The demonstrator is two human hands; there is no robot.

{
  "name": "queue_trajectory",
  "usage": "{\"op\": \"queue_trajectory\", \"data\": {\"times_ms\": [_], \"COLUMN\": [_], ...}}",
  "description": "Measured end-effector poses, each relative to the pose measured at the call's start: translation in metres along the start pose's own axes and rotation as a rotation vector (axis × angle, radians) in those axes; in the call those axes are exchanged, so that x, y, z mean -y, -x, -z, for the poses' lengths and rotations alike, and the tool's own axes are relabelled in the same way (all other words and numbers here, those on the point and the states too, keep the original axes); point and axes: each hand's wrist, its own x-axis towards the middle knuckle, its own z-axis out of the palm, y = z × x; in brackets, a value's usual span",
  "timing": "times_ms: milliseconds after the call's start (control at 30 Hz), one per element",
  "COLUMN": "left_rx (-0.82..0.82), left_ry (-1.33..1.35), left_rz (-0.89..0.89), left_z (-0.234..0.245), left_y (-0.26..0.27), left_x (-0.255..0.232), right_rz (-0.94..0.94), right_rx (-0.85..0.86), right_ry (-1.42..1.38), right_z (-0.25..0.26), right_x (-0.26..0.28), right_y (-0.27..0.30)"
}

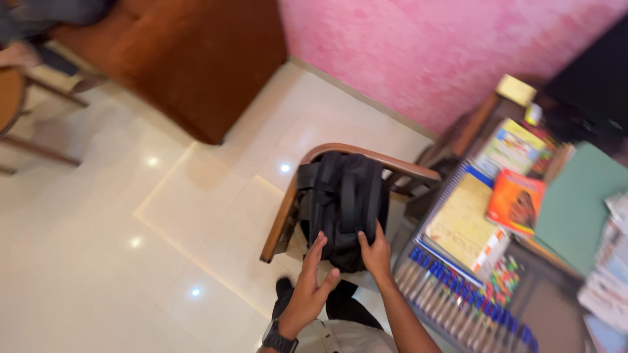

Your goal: The person places a black backpack on a chair, then picks up several blue pens from a desk and places them into a pen holder. The person then moves the pen holder to the right side of the desk and picks up two books, placing them on the chair.

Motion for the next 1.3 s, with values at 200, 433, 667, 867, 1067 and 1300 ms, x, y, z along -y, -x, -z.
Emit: {"op": "queue_trajectory", "data": {"times_ms": [200, 433, 667, 867, 1067, 1300], "left_rx": [0.310, 0.629, 0.958, 1.187, 1.256, 0.980], "left_ry": [-0.179, -0.288, -0.237, -0.319, -0.236, -0.325], "left_rz": [-0.058, -0.027, 0.022, -0.089, -0.322, -0.610], "left_z": [0.006, 0.027, 0.055, 0.015, -0.040, -0.126], "left_y": [-0.046, -0.064, -0.054, -0.063, -0.048, -0.012], "left_x": [-0.022, -0.016, 0.024, 0.003, -0.001, 0.128], "right_rz": [0.011, -0.223, -0.336, -0.499, -0.355, -0.313], "right_rx": [-0.144, -0.397, -0.751, -0.825, -0.947, -0.914], "right_ry": [-0.071, -0.113, -0.351, -0.437, -0.597, -0.509], "right_z": [0.030, 0.049, 0.008, -0.022, -0.015, 0.052], "right_x": [0.032, 0.052, 0.048, 0.070, 0.009, -0.057], "right_y": [0.049, 0.121, 0.207, 0.261, 0.285, 0.305]}}
